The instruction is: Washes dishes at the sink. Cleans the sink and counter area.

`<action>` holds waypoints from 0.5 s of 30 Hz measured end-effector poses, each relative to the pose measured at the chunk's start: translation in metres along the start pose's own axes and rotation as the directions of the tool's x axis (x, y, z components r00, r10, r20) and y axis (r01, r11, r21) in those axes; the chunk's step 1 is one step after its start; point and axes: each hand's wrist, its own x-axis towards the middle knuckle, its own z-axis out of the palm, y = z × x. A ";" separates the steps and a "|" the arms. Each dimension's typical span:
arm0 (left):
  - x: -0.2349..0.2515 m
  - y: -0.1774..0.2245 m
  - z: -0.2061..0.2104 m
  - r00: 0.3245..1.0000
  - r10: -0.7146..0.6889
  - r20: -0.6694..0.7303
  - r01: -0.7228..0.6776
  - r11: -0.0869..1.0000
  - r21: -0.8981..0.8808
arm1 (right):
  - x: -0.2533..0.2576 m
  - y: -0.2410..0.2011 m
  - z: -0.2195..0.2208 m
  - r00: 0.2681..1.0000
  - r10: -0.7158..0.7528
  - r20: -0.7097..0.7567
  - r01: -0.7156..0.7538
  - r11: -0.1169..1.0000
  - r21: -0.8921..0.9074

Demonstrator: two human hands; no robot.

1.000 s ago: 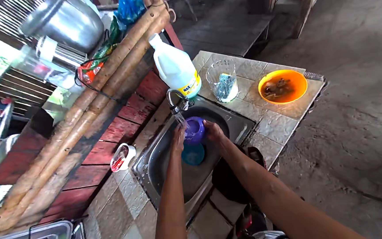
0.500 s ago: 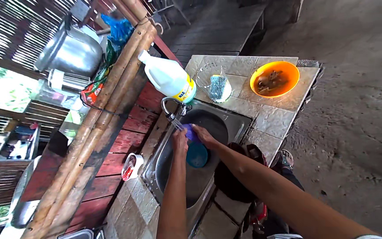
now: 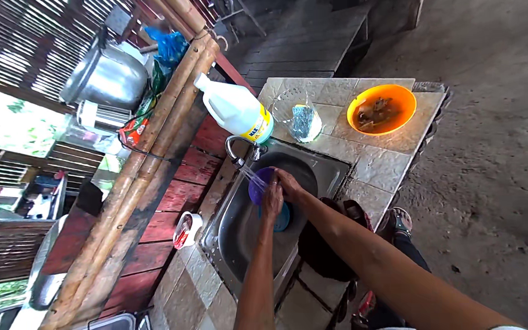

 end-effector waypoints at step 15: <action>-0.026 0.048 -0.063 0.898 -0.032 0.438 -0.132 0.932 0.337 | -0.003 -0.004 -0.008 0.969 0.246 0.023 -0.247 0.964 0.094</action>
